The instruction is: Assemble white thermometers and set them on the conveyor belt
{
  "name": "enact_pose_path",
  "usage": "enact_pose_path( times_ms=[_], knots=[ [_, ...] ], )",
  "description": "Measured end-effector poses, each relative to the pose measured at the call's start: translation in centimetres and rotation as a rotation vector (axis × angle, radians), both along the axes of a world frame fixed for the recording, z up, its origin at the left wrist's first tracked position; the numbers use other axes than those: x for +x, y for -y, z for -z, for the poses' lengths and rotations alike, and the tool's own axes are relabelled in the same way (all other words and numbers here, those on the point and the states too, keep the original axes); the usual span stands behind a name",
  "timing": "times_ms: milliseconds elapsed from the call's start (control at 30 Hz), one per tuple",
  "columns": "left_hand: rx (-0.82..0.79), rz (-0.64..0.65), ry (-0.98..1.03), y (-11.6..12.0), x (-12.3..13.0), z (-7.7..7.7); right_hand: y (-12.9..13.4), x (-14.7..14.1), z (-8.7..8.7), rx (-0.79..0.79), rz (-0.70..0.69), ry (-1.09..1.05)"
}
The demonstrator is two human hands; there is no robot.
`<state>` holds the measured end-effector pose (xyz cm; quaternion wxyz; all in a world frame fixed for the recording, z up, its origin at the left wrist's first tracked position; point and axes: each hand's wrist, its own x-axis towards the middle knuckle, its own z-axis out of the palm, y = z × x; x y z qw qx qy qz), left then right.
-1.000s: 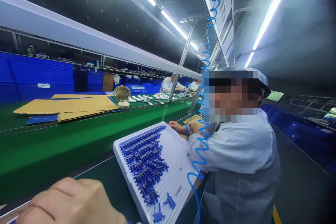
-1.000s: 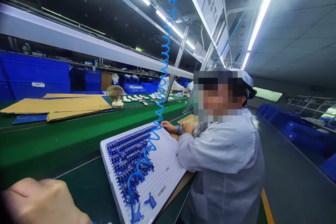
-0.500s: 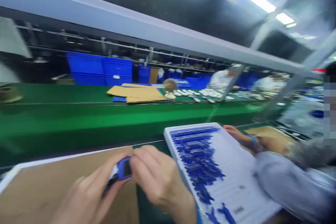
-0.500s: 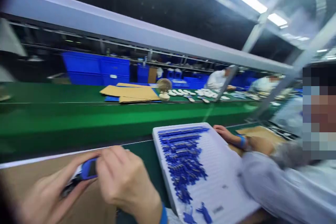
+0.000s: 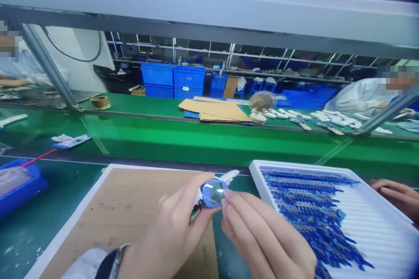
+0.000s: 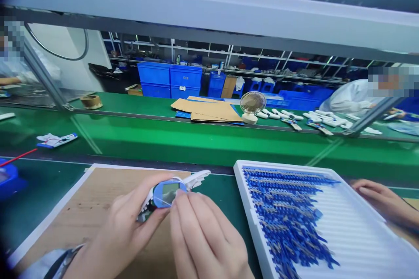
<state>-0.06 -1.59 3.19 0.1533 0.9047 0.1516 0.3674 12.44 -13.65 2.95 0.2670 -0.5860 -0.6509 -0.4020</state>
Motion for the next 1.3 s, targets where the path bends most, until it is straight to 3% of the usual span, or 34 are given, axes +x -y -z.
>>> enact_pose_path(
  times_ms=[133,333,600,800,867,1033,1300],
  knots=[
    [0.013,-0.05,0.033,0.3,0.0,-0.4,-0.9,0.1,1.0,0.231,-0.043,0.041],
    [-0.104,-0.039,0.07,0.4,-0.7,-0.3,-2.0,-0.2,1.0,0.362,-0.063,-0.011],
    [-0.679,0.217,-0.02,0.5,-1.6,0.8,-2.0,-0.4,0.9,0.354,-0.048,-0.127],
    [-1.126,0.486,0.191,-0.4,0.3,0.5,-1.6,0.3,0.8,0.236,-0.008,-0.079],
    [-1.208,0.535,0.253,-0.6,0.8,0.7,-1.5,0.5,0.7,0.208,-0.006,-0.06],
    [-1.163,0.459,0.203,0.1,0.0,1.2,-1.0,0.4,0.5,0.187,0.009,-0.031],
    [-0.858,0.41,0.121,0.4,-1.4,1.6,-0.2,-0.3,-0.1,0.234,-0.04,-0.03]
  ],
)
